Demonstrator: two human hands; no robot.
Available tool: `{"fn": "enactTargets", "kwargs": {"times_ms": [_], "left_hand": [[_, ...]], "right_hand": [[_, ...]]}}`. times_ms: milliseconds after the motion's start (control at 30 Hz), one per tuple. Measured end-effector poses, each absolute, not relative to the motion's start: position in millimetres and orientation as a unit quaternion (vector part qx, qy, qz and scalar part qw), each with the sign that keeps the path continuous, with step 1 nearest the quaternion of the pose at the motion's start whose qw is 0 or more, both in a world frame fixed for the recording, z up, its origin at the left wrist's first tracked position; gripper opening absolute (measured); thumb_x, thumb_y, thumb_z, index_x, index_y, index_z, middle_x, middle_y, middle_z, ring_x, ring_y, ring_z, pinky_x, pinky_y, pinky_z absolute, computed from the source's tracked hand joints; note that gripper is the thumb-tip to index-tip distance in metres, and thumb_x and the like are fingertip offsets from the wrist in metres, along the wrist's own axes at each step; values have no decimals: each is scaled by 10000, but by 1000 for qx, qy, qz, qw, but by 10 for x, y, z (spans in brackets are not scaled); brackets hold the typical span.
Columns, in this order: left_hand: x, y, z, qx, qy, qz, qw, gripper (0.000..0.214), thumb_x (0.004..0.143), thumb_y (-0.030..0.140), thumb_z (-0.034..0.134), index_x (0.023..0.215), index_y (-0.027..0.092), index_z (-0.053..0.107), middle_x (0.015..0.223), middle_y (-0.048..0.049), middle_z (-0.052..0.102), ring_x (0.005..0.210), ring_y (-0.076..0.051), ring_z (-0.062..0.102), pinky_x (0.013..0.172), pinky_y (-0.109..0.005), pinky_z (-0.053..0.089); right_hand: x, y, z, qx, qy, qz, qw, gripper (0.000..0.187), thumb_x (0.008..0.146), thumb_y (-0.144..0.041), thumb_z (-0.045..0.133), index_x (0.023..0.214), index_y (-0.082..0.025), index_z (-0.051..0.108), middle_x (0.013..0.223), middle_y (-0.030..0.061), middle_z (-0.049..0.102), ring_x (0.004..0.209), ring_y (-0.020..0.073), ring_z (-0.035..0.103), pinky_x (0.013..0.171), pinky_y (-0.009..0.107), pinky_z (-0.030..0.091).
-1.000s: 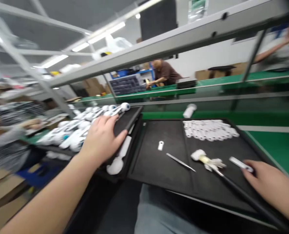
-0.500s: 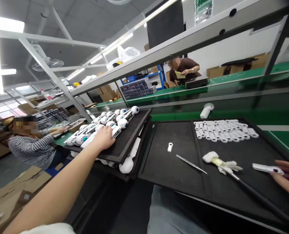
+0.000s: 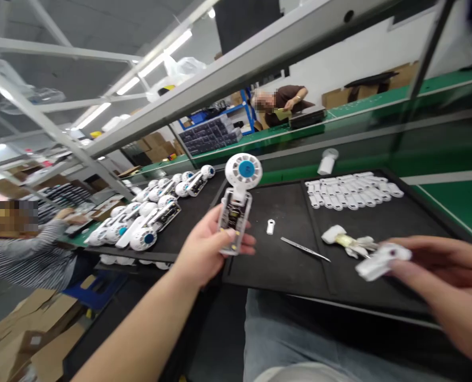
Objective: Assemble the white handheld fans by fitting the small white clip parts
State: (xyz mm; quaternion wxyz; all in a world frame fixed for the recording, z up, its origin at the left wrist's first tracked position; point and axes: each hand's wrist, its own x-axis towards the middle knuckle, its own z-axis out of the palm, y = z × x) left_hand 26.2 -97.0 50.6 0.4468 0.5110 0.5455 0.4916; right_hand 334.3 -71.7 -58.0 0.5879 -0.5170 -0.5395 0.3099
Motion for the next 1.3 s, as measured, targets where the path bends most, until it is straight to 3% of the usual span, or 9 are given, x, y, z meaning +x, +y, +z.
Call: {"fn": "enactTargets", "kwargs": {"times_ms": [133,300,500,833,967,1067,1167,1233,1300], "left_hand": [[1048,-947,44,476,409,486,608,627,694,334,834,1226,213,524,939,-42,629,743,-176,646,631,-286,564],[1378,-909,-339,546,432,451,559,920,637,226,889,1423,296,417,1353,-69,571,1255,-265,548,1060,-333,447],[1396,-943,-364,628,509,415,417,792,774,148,733,1470,316,395,1488,-52,466,1387,-262,430,1153,-349,342],[1307,-1003,-458,635,528,395,402,773,849,162,638,1519,316,285,1498,-53,453,1387,-227,426,1158,-339,321],[1245,-1014,-520,610,527,426,412,701,845,187,648,1477,310,373,1467,-57,474,1352,-238,456,1131,-343,353],[1197,-993,-524,532,512,447,506,656,787,149,644,1398,274,442,1197,-56,604,1021,-201,625,820,-294,525],[1150,-967,-489,425,479,467,610,542,744,150,623,1262,224,482,901,-5,565,652,-131,559,503,-237,433],[1120,-947,-459,389,459,498,625,441,734,157,626,1154,209,502,912,-2,541,630,-112,539,479,-226,406],[1096,-921,-434,373,444,524,623,377,738,166,633,1092,203,509,942,-6,536,649,-107,547,485,-222,403]], "right_hand": [[2858,-910,-300,-435,-460,474,612,320,654,-438,850,847,-205,747,776,77,748,624,223,709,545,309,616],[2752,-854,-293,-458,-383,511,618,256,617,-316,827,802,-172,724,703,50,733,620,207,699,578,309,622],[2785,-881,-406,-495,-400,470,612,212,644,-285,797,829,-184,776,804,58,752,676,209,702,586,300,613],[2633,-891,-528,-502,-478,393,605,129,727,-250,767,852,-230,791,941,54,731,847,208,701,691,283,610],[2606,-882,-593,-479,-539,361,591,140,815,-277,719,933,-228,778,1054,62,702,883,201,696,725,292,606],[2804,-740,-696,-503,-660,246,501,359,833,-337,727,1157,-185,694,1129,103,672,977,252,666,862,383,574],[3150,-506,-873,-628,-725,44,279,669,787,-406,788,1295,-43,547,1162,230,622,1083,388,599,894,503,515],[3354,-369,-972,-678,-727,-4,110,472,868,-387,705,1162,-38,585,1051,231,644,979,387,631,768,457,519],[3483,-317,-979,-679,-734,-3,20,207,958,-322,561,952,-120,602,906,159,665,824,315,658,635,364,472]]}}
